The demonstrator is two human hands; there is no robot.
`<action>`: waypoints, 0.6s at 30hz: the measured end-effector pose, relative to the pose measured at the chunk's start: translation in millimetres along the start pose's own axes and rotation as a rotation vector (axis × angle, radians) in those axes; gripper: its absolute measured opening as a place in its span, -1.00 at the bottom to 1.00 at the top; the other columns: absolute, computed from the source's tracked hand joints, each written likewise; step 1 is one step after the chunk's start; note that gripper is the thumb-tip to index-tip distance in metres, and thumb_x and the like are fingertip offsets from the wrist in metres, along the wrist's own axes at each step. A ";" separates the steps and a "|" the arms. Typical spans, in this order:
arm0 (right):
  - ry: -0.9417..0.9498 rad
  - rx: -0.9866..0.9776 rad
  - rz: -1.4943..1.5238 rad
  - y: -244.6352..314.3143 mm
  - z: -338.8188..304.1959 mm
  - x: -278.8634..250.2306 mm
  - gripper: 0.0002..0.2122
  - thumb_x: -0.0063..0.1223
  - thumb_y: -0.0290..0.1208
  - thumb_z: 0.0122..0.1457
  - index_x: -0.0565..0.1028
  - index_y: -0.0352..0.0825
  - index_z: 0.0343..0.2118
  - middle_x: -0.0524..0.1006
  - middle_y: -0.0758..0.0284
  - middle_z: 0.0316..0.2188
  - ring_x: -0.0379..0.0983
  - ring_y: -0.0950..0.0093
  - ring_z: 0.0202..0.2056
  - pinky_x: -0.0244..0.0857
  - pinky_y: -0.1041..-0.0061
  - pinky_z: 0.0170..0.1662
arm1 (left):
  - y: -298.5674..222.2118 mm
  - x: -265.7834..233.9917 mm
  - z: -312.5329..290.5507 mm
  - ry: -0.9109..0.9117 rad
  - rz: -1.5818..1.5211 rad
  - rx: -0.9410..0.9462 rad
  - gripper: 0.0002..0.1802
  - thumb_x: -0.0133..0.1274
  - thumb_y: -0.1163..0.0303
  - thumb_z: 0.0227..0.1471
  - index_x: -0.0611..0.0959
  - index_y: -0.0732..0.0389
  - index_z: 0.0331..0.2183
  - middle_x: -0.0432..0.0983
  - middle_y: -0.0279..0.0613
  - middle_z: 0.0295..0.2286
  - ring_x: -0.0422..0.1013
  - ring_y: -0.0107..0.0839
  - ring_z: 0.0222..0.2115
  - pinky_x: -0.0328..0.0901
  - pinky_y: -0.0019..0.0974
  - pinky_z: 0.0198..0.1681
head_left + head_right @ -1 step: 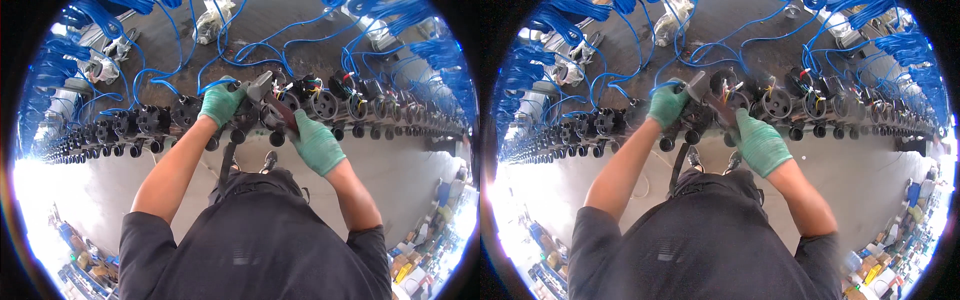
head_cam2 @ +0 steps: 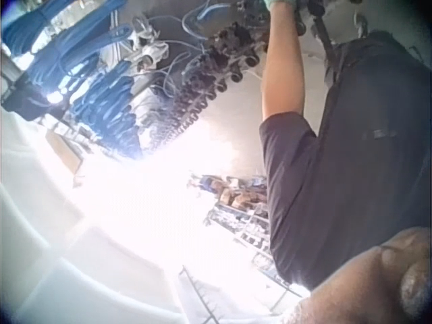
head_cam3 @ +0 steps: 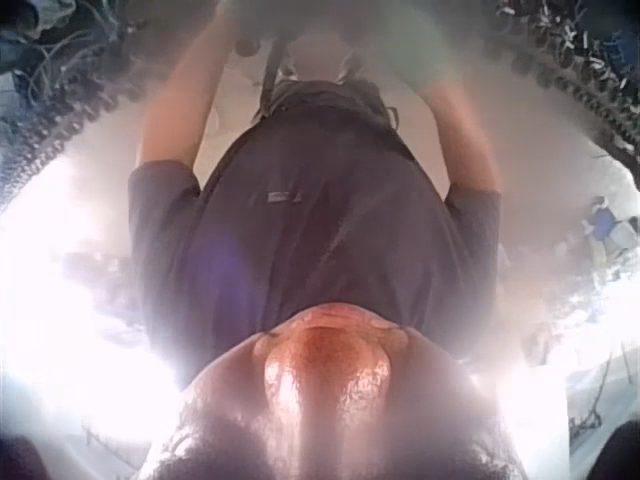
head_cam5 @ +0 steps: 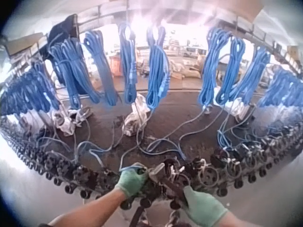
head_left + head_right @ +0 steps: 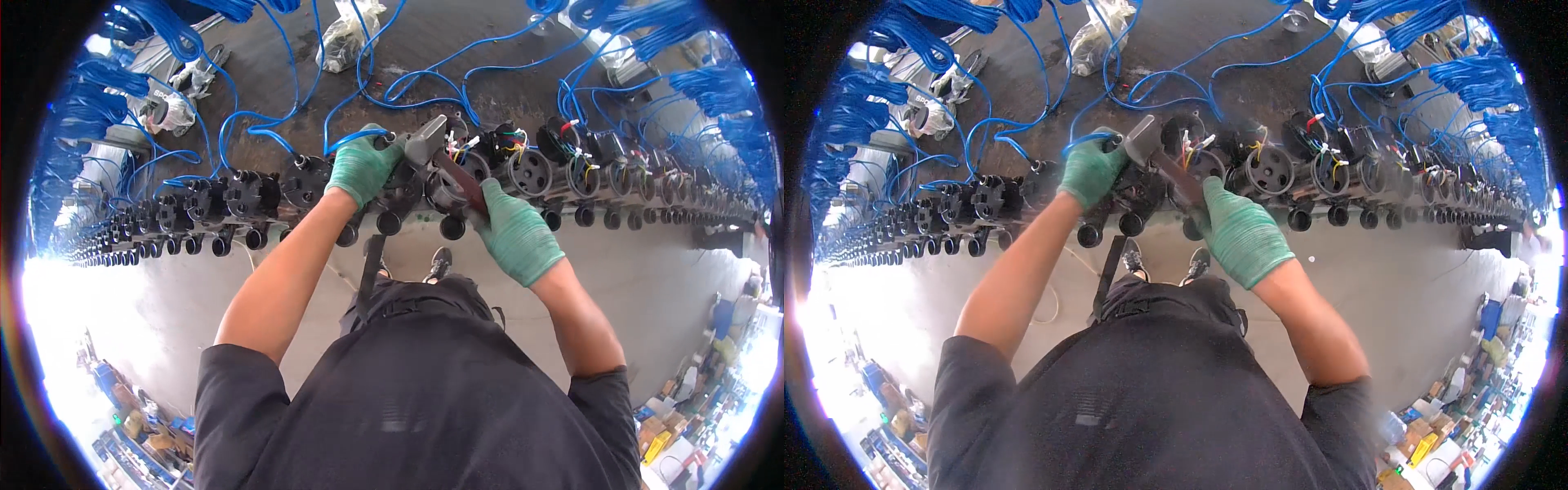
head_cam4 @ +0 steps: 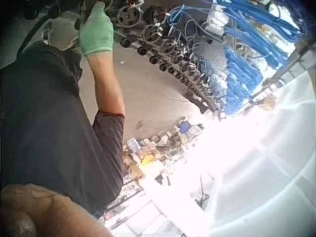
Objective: The person strikes the black covers of several motors on a production line using a hammer and organizes blue power cables.
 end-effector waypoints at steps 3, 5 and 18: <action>0.016 -0.012 -0.028 4.2 4.9 0.6 -0.71 0.07 -0.32 0.33 0.31 -0.40 -0.07 0.59 -0.07 -0.46 0.56 -0.13 -0.34 0.37 -0.08 -0.32 | 2.5 -2.7 -1.1 -0.008 0.127 0.043 -0.65 0.24 0.17 0.18 0.64 0.28 -0.20 0.65 -0.03 -0.36 0.54 -0.18 -0.39 0.42 -0.21 -0.24; 0.020 -0.014 -0.036 4.8 7.2 1.3 -0.71 0.08 -0.32 0.33 0.31 -0.39 -0.06 0.59 -0.08 -0.46 0.55 -0.14 -0.33 0.37 -0.08 -0.31 | 1.6 -5.9 -1.5 -0.029 0.159 0.062 -0.63 0.23 0.14 0.19 0.64 0.28 -0.20 0.65 -0.01 -0.36 0.54 -0.13 -0.39 0.42 -0.20 -0.23; -0.010 0.042 0.038 3.5 7.1 -4.2 -0.71 0.17 -0.33 0.29 0.40 -0.42 -0.08 0.58 -0.12 -0.37 0.55 -0.13 -0.27 0.37 0.05 -0.28 | 9.2 2.3 -4.4 0.318 -0.399 -0.114 -0.29 0.13 -0.25 0.20 0.69 0.30 -0.10 0.62 -0.20 -0.27 0.48 -0.41 -0.29 0.41 -0.27 -0.14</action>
Point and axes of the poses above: each hand's wrist, its own z-axis towards the middle knuckle, its own x-axis out of the palm, y = z × x, the point moved 7 cm from there along z, towards the middle knuckle
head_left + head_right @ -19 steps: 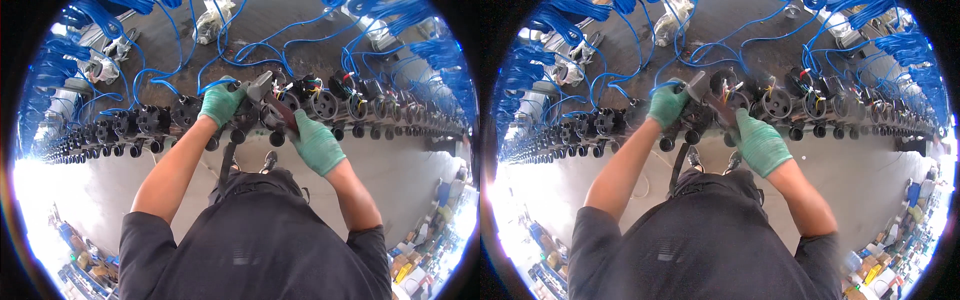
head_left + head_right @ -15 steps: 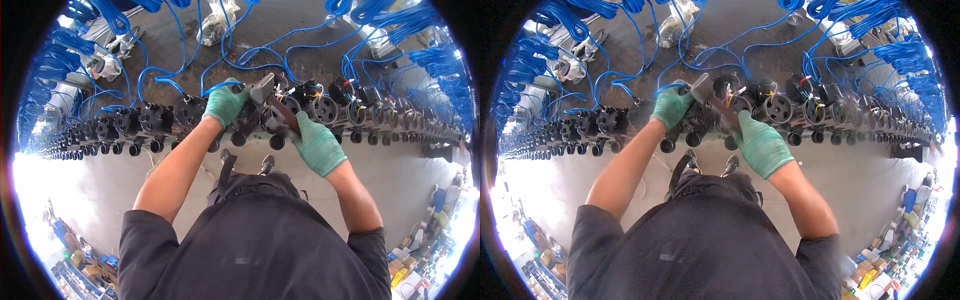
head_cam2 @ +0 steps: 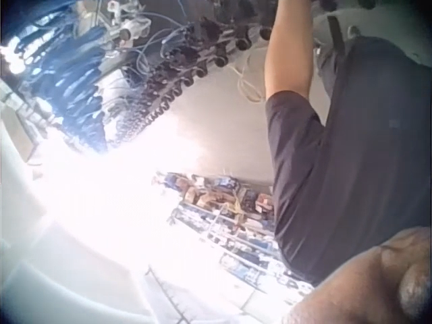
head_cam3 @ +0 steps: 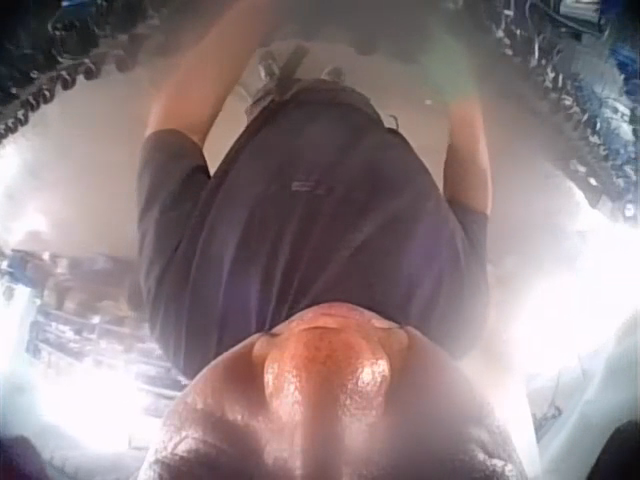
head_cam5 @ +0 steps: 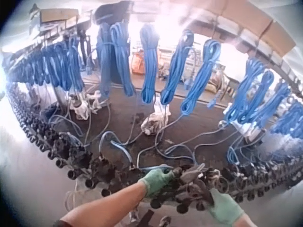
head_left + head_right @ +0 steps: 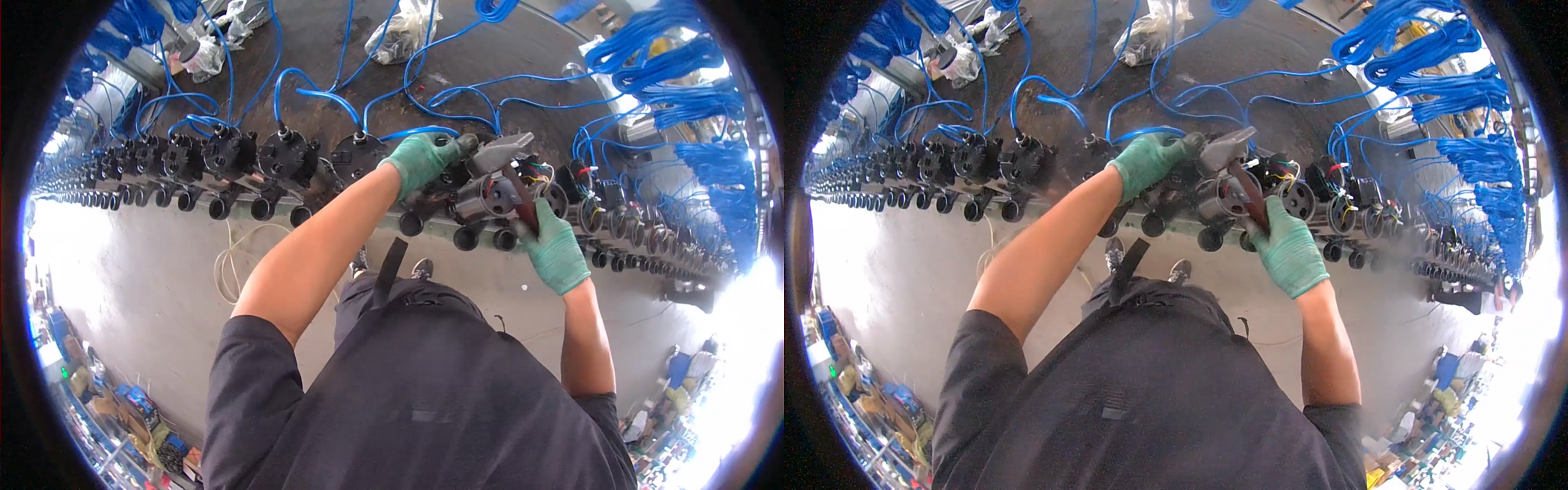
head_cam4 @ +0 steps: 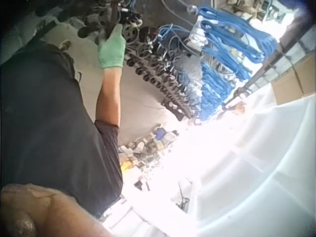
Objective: The person strikes the black covers of several motors on a production line using a hammer and organizes blue power cables.
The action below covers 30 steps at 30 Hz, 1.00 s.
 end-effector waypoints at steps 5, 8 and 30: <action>0.042 0.095 0.052 6.1 1.2 -6.8 -0.68 0.19 -0.30 0.29 0.45 -0.41 -0.04 0.59 -0.06 -0.37 0.55 -0.05 -0.31 0.41 0.20 -0.23 | 10.1 3.0 -4.6 0.045 -0.128 -0.021 -0.37 0.21 -0.24 0.14 0.72 0.19 -0.18 0.61 -0.27 -0.36 0.44 -0.49 -0.36 0.38 -0.27 -0.24; 0.034 0.153 0.048 2.3 -1.0 -5.4 -0.70 0.20 -0.30 0.29 0.46 -0.40 -0.05 0.59 0.01 -0.41 0.52 0.12 -0.41 0.39 0.26 -0.28 | 9.2 -0.8 -7.6 -0.071 -0.088 0.139 -0.17 0.28 -0.30 0.04 0.60 0.27 0.01 0.62 -0.16 -0.26 0.50 -0.42 -0.27 0.42 -0.27 -0.14; 0.161 -0.145 -0.165 74.6 33.8 -9.6 -0.67 0.21 -0.21 0.30 0.42 -0.38 -0.12 0.59 -0.03 -0.47 0.58 -0.05 -0.38 0.41 0.09 -0.36 | 63.8 10.3 -20.2 -0.301 -0.368 0.530 -0.06 0.54 0.44 -0.23 0.35 0.18 0.15 0.47 -0.22 0.00 0.42 -0.41 0.00 0.41 -0.22 0.07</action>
Point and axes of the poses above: each hand's wrist, its own z-axis towards the middle knuckle, its own x-axis out of the palm, y = z × x, the point moved 7 cm from there along z, towards the middle knuckle
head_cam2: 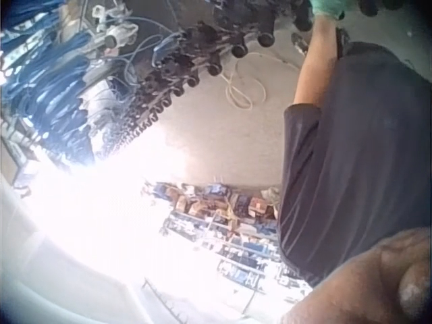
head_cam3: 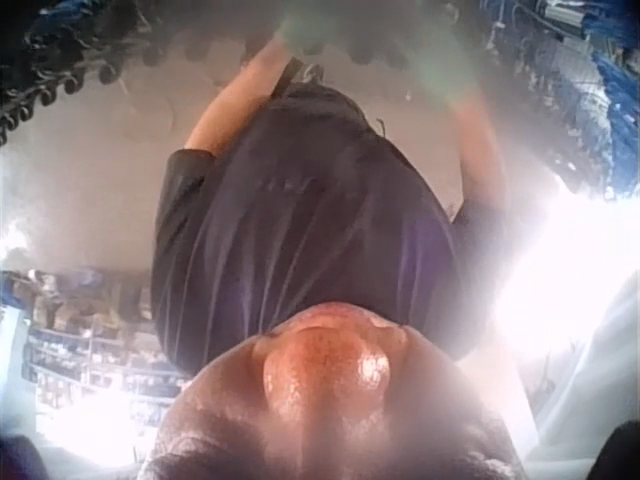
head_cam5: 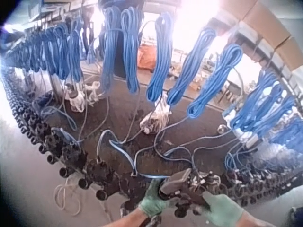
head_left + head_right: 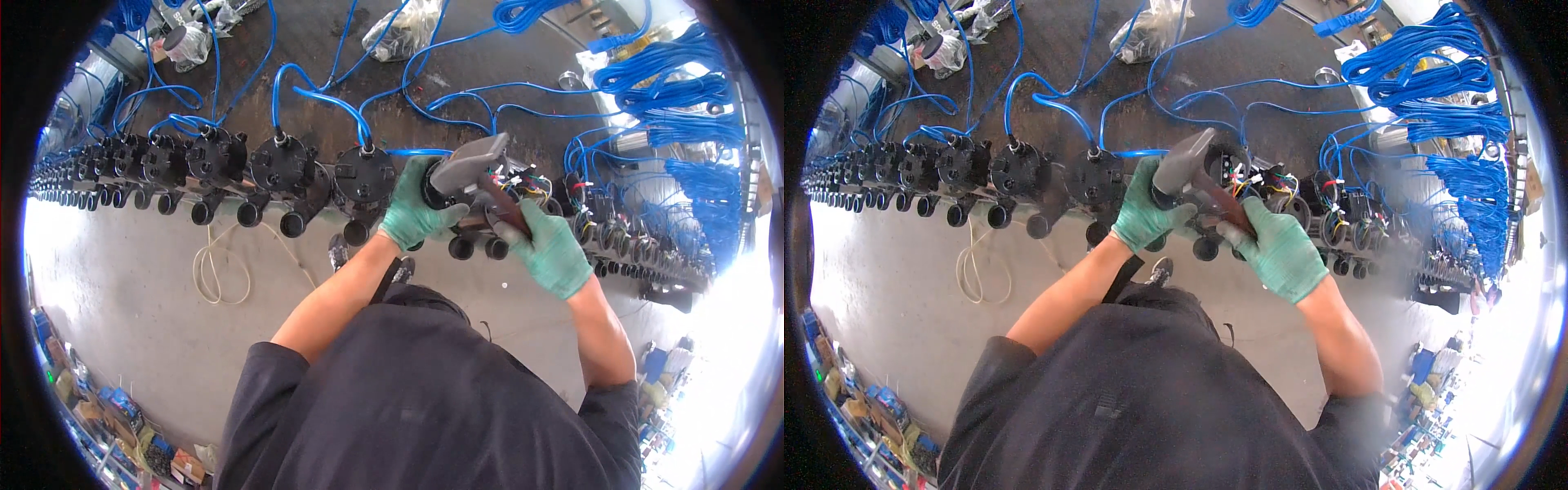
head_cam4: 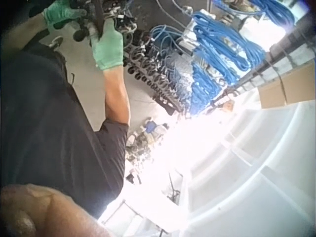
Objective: The person strikes the black covers of several motors on a production line using a hammer and organizes blue power cables.
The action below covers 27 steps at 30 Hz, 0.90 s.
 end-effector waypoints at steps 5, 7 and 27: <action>-0.340 -0.199 0.157 36.6 -11.5 -21.9 -0.74 0.25 -0.32 0.28 0.46 -0.37 -0.13 0.62 0.02 -0.45 0.62 0.01 -0.38 0.48 0.23 -0.34 | -5.3 -0.9 -3.2 -0.012 -0.033 0.005 -0.06 0.58 0.33 -0.30 0.43 0.17 0.12 0.49 -0.20 -0.01 0.44 -0.37 -0.01 0.40 -0.22 0.09; -0.119 -0.107 -0.148 5.3 -2.5 16.8 -0.69 0.20 -0.20 0.30 0.45 -0.38 -0.16 0.59 -0.03 -0.50 0.58 -0.04 -0.42 0.43 0.09 -0.38 | -4.3 4.5 -2.8 0.023 -0.016 0.016 -0.06 0.59 0.33 -0.29 0.43 0.17 0.12 0.49 -0.20 0.00 0.44 -0.38 0.00 0.41 -0.23 0.09; -0.201 0.101 0.245 -38.0 -43.0 -7.2 -0.73 0.21 -0.31 0.29 0.39 -0.40 -0.22 0.60 -0.01 -0.42 0.55 -0.10 -0.35 0.36 0.06 -0.34 | 8.0 -3.5 0.5 -0.148 -0.101 -0.172 -0.57 0.13 0.19 0.29 0.57 0.28 0.06 0.59 -0.18 -0.07 0.47 -0.43 -0.04 0.33 -0.30 0.10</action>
Point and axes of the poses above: each hand's wrist, its own z-axis towards the middle knuckle, its own x-axis out of the palm, y = z × x, the point moved 7 cm from there along z, towards the middle knuckle
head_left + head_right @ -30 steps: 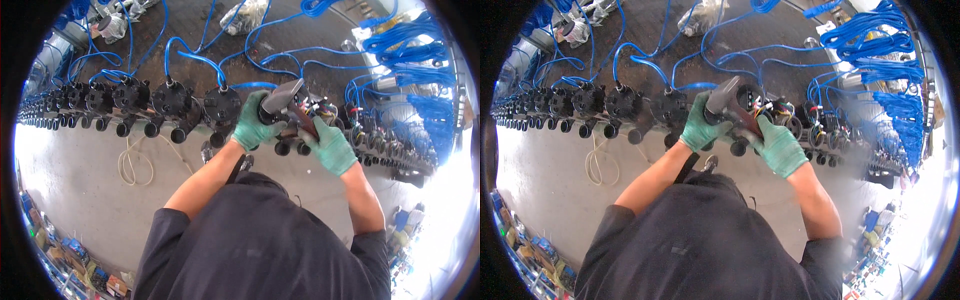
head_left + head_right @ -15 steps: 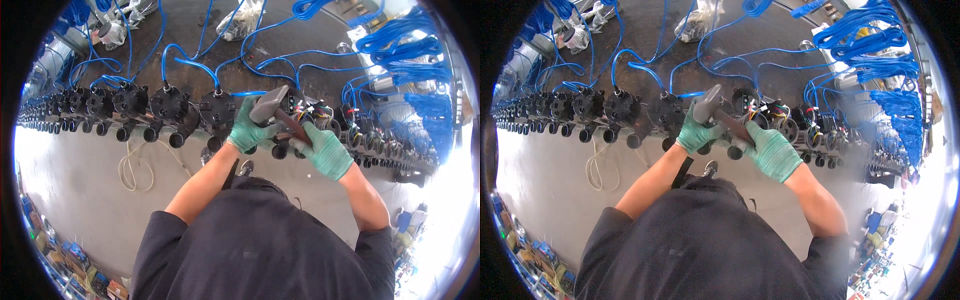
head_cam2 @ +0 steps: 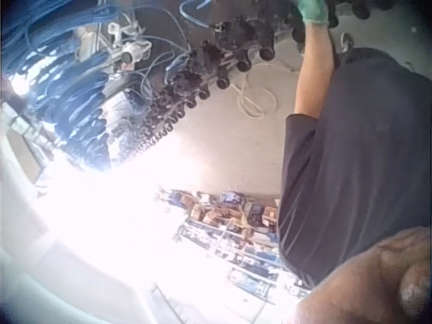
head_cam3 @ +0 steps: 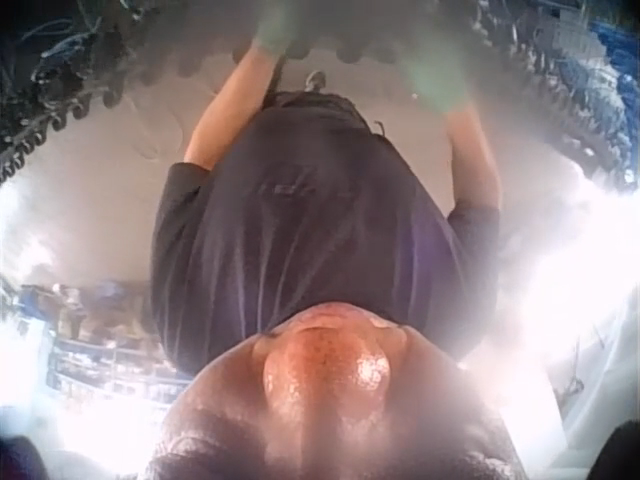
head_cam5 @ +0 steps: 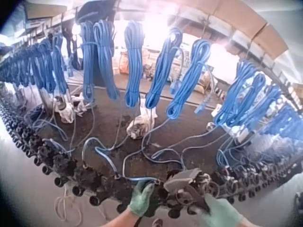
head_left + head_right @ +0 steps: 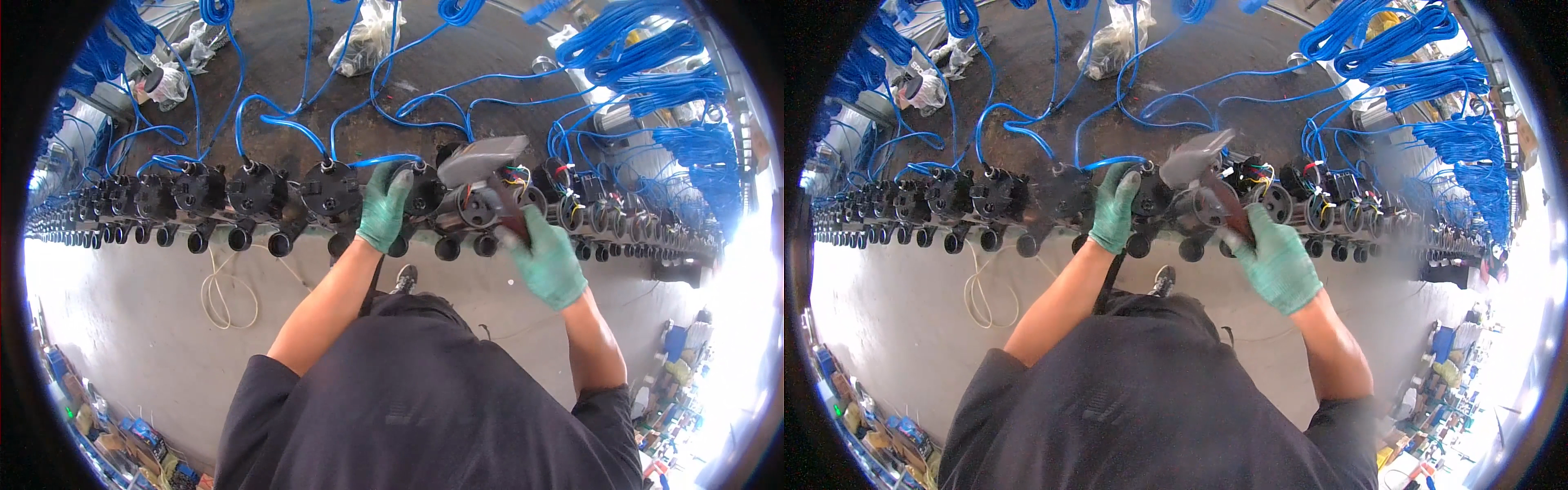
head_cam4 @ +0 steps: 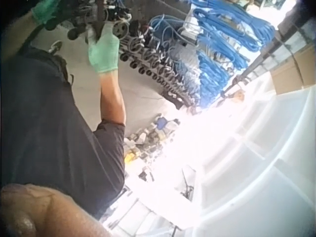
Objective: The person strikes the black covers of several motors on a production line using a hammer and organizes blue power cables.
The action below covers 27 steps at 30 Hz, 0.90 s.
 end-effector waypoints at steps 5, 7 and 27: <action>-0.045 0.020 -0.166 -30.8 -10.3 29.1 -0.72 0.17 -0.28 0.31 0.41 -0.40 -0.15 0.60 -0.05 -0.43 0.56 -0.09 -0.35 0.36 0.02 -0.34 | -0.4 1.2 2.5 0.013 0.108 0.023 -0.59 0.09 0.17 0.31 0.58 0.27 0.03 0.59 -0.19 -0.09 0.46 -0.40 -0.08 0.35 -0.28 0.07; 0.057 0.010 -0.222 -23.6 -0.7 31.5 -0.70 0.17 -0.25 0.30 0.41 -0.38 -0.11 0.59 -0.09 -0.43 0.55 -0.12 -0.33 0.35 -0.02 -0.33 | -4.4 -1.9 1.9 0.028 0.109 0.035 -0.59 0.10 0.17 0.30 0.58 0.27 0.02 0.58 -0.19 -0.09 0.46 -0.41 -0.08 0.35 -0.28 0.07; -0.957 0.697 -0.035 -265.6 -192.7 -73.1 -0.74 0.23 -0.31 0.21 0.53 -0.32 -0.12 0.60 0.08 -0.41 0.54 0.17 -0.41 0.44 0.29 -0.23 | -52.8 37.4 11.4 0.184 0.503 0.036 -0.64 0.18 0.39 0.25 0.57 0.28 0.04 0.53 -0.31 -0.13 0.43 -0.49 -0.14 0.36 -0.36 0.02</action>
Point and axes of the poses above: each hand's wrist, its own z-axis towards the middle knuckle, its own x-axis out of the palm, y = z × x, the point moved 7 cm from there along z, towards the middle knuckle
